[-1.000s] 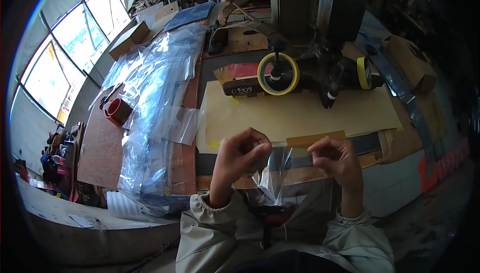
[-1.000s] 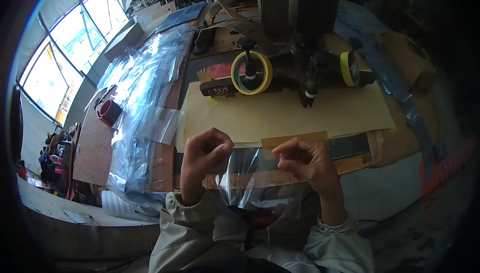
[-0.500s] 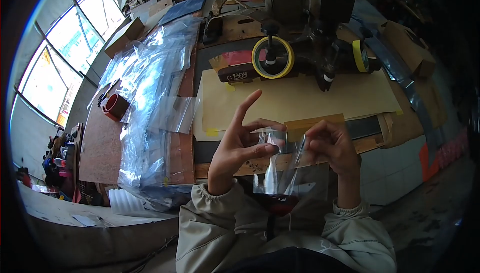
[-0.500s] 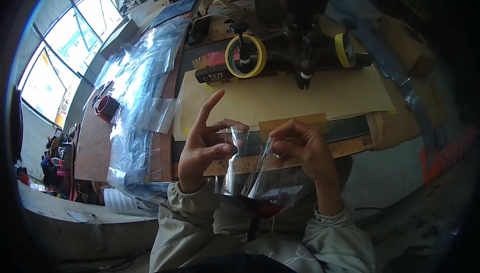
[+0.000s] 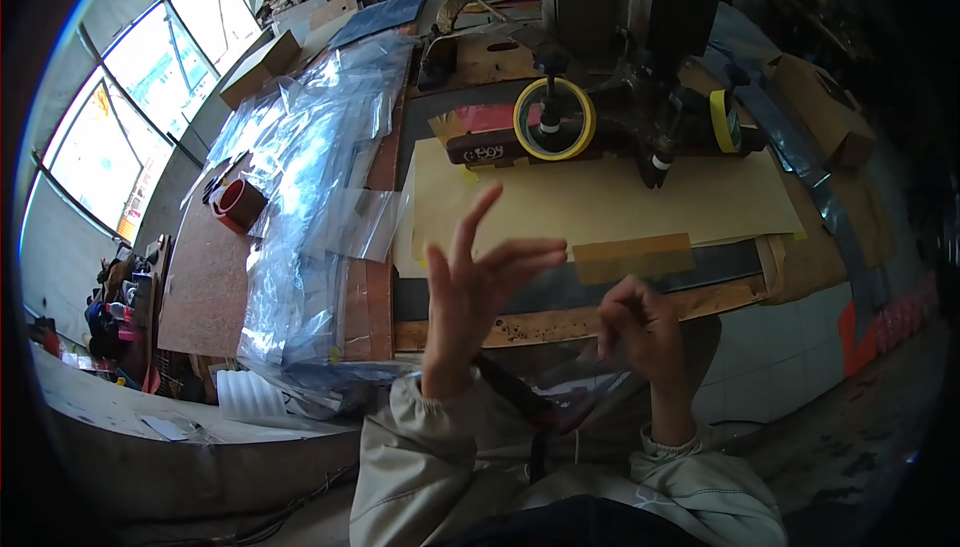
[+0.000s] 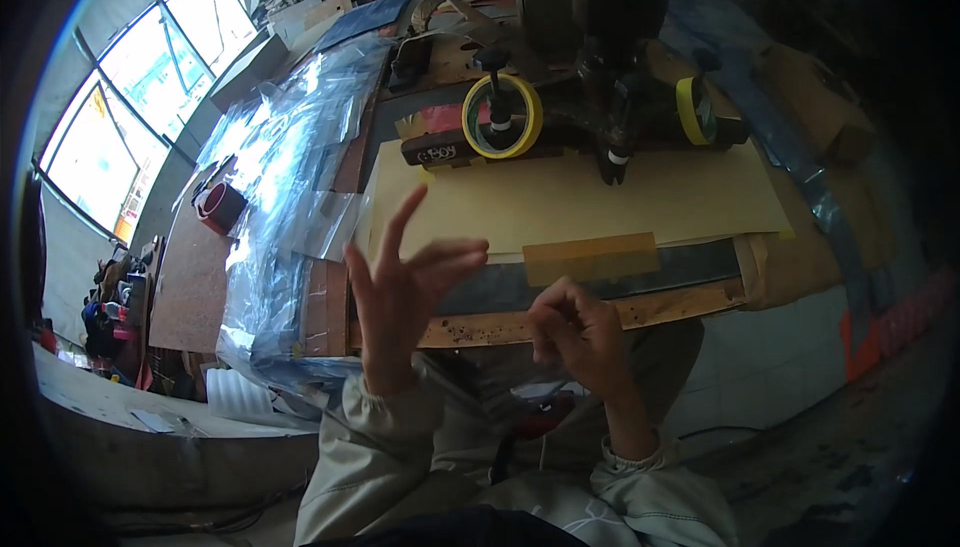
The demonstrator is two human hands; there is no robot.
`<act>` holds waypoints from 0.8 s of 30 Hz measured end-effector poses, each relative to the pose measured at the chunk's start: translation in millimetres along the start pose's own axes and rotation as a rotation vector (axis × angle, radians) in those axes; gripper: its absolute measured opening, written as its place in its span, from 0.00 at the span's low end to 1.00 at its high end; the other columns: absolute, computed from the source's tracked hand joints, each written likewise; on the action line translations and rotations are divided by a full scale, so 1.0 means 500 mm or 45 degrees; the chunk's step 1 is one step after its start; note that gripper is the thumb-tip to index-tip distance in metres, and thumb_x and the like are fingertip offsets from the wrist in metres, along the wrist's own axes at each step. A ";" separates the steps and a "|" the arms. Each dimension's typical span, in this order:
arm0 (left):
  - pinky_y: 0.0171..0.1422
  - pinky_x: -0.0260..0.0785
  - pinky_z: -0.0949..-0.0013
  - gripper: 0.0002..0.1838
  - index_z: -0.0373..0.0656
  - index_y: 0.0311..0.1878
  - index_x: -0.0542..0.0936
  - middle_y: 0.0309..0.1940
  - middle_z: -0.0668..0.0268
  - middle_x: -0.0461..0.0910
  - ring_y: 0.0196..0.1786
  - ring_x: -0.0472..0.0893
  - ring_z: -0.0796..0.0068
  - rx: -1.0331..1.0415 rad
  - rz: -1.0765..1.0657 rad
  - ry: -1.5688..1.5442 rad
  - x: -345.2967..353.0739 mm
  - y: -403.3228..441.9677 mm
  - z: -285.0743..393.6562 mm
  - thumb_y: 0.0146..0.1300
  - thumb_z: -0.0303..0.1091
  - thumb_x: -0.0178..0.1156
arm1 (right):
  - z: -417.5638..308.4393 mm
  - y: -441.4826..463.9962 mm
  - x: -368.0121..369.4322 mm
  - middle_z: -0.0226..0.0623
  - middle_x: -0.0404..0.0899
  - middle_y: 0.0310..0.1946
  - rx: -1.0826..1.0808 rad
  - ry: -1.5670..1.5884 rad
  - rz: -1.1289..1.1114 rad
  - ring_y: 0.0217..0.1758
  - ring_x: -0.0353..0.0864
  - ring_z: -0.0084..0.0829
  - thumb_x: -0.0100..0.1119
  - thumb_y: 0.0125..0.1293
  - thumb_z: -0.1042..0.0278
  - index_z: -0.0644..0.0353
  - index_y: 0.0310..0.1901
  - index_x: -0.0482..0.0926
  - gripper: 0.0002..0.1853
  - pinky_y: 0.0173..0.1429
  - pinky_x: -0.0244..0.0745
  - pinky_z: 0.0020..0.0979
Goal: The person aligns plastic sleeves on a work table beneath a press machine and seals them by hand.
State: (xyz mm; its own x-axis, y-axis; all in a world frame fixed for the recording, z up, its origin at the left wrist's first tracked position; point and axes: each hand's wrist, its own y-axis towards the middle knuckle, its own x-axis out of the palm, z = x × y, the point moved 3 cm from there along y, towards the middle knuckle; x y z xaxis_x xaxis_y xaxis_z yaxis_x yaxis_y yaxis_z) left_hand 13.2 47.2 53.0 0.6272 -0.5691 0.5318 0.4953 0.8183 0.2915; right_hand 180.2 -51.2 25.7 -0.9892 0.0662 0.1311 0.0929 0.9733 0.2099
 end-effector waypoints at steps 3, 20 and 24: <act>0.74 0.58 0.51 0.56 0.41 0.78 0.45 0.62 0.40 0.72 0.68 0.72 0.51 -0.081 -0.057 0.290 0.028 -0.118 -0.069 0.62 0.76 0.47 | -0.017 0.004 -0.001 0.30 0.75 0.21 -0.126 0.052 0.184 0.20 0.75 0.18 0.55 0.75 0.69 0.63 0.37 0.73 0.08 0.25 0.70 0.20; 0.40 0.68 0.81 0.24 0.37 0.65 0.70 0.32 0.65 0.85 0.34 0.79 0.88 -0.261 0.272 0.728 0.035 -0.256 -0.132 0.65 0.18 0.51 | -0.029 -0.029 -0.021 0.43 0.79 0.40 -0.157 -0.767 0.724 0.44 0.82 0.33 0.57 0.72 0.72 0.65 0.58 0.70 0.16 0.46 0.78 0.31; 0.39 0.69 0.80 0.27 0.40 0.67 0.69 0.30 0.67 0.84 0.31 0.78 0.88 -0.309 0.263 0.753 0.033 -0.255 -0.143 0.63 0.18 0.52 | -0.029 -0.021 0.006 0.46 0.66 0.69 -0.483 -1.493 0.091 0.73 0.64 0.45 0.54 0.72 0.51 0.58 0.69 0.66 0.30 0.71 0.64 0.48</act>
State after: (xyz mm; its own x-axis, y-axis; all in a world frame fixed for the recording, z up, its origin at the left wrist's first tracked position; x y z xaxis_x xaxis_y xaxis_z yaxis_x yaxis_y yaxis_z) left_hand 3.5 -72.4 -32.3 0.9130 -0.4077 0.0122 0.4077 0.9131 0.0072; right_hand 177.9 -64.6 37.8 -0.4662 0.4640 -0.7532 -0.0158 0.8469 0.5314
